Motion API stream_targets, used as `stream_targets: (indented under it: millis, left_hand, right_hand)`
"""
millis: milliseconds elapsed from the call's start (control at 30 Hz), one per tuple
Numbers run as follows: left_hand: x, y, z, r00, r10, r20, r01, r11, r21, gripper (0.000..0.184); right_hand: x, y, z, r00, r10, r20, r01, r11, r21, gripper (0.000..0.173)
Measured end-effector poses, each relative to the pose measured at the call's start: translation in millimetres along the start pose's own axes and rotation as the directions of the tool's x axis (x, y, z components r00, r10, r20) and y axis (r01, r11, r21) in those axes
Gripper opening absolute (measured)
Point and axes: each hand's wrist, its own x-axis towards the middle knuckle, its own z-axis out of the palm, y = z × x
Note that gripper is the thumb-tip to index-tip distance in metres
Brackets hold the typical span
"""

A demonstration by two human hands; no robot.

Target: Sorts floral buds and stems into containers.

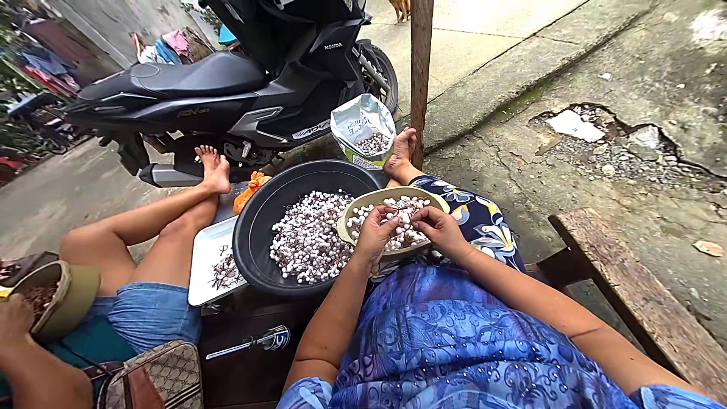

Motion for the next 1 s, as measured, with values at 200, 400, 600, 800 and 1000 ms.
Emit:
stream_targets:
  millis: [200, 400, 600, 800, 1000]
  left_hand:
    - [3, 1, -10, 0.987, 0.106, -0.121, -0.09, 0.987, 0.133, 0.025]
    - [-6, 6, -7, 0.989, -0.014, 0.15, -0.027, 0.963, 0.266, 0.021]
    - [-9, 6, -2, 0.98, -0.026, 0.196, -0.031, 0.959, 0.281, 0.019]
    - [-7, 5, -6, 0.995, 0.046, 0.091, -0.069, 0.961, 0.267, 0.02]
    - [-3, 2, -17, 0.994, 0.083, 0.076, -0.11, 0.866, 0.488, 0.024]
  right_hand:
    - [3, 1, -7, 0.992, 0.127, 0.028, -0.119, 0.973, -0.196, 0.019]
    - [2, -8, -3, 0.978, 0.155, 0.138, -0.137, 0.982, -0.129, 0.043]
    - [-2, -6, -1, 0.983, 0.137, 0.123, -0.135, 0.99, -0.03, 0.032]
    - [1, -2, -6, 0.979, 0.192, 0.072, -0.182, 0.976, -0.119, 0.038]
    - [3, 3, -10, 0.979, 0.167, 0.117, -0.123, 0.941, -0.315, 0.039]
